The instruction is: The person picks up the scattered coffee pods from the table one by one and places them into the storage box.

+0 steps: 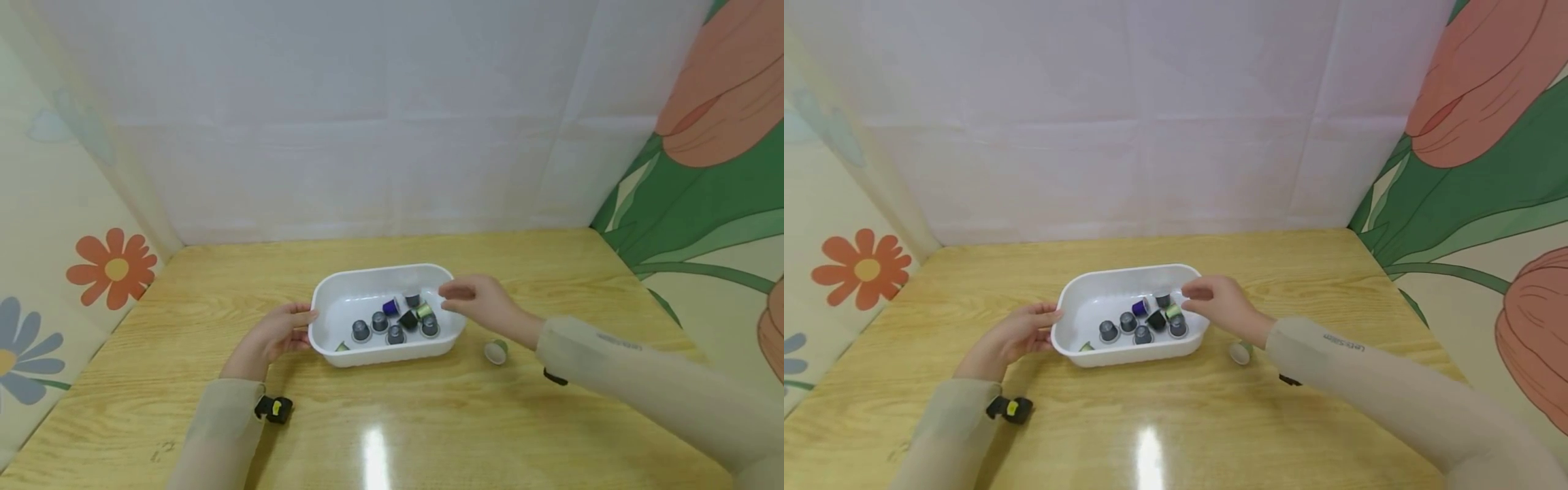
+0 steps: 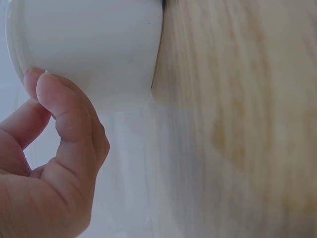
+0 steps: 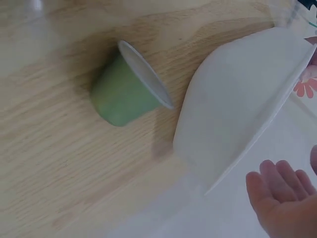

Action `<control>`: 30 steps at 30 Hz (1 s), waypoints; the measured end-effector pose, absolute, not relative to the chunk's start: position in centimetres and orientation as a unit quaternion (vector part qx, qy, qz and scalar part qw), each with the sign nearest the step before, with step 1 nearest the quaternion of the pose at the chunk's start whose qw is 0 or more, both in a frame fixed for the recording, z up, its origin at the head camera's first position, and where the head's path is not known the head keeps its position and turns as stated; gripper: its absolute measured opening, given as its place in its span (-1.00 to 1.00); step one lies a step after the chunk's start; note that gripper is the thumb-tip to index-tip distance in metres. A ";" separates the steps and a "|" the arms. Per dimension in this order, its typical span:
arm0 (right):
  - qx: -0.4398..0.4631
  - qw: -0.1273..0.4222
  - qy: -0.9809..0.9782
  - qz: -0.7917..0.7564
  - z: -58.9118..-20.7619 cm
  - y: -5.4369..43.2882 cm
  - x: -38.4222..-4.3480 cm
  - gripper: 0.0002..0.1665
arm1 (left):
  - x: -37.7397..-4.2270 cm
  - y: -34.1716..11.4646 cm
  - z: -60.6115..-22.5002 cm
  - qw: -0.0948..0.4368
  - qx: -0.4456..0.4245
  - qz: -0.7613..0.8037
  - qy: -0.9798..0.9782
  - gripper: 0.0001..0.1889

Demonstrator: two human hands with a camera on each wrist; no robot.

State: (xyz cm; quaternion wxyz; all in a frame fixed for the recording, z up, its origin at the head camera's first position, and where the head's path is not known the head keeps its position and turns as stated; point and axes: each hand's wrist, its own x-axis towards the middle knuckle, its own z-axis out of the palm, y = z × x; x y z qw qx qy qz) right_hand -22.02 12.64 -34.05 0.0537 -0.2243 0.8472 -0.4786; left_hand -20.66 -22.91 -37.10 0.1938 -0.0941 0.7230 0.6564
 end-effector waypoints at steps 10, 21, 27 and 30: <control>-0.197 0.023 0.859 -0.473 -34.4 14.7 -20.6 -0.69 | -20.8 -23.0 -37.0 0.196 -0.098 0.656 0.722 -0.56; -0.180 0.014 0.867 -0.464 -35.3 16.3 -19.8 -0.73 | -20.8 -23.0 -37.1 0.197 -0.093 0.653 0.726 -0.58; -0.162 0.033 0.875 -0.455 -35.9 17.0 -19.4 -0.70 | -20.7 -23.0 -37.1 0.198 -0.098 0.653 0.724 -0.58; -0.168 0.040 0.879 -0.444 -36.1 17.4 -19.4 -0.66 | -20.8 -23.0 -37.1 0.199 -0.101 0.655 0.723 -0.58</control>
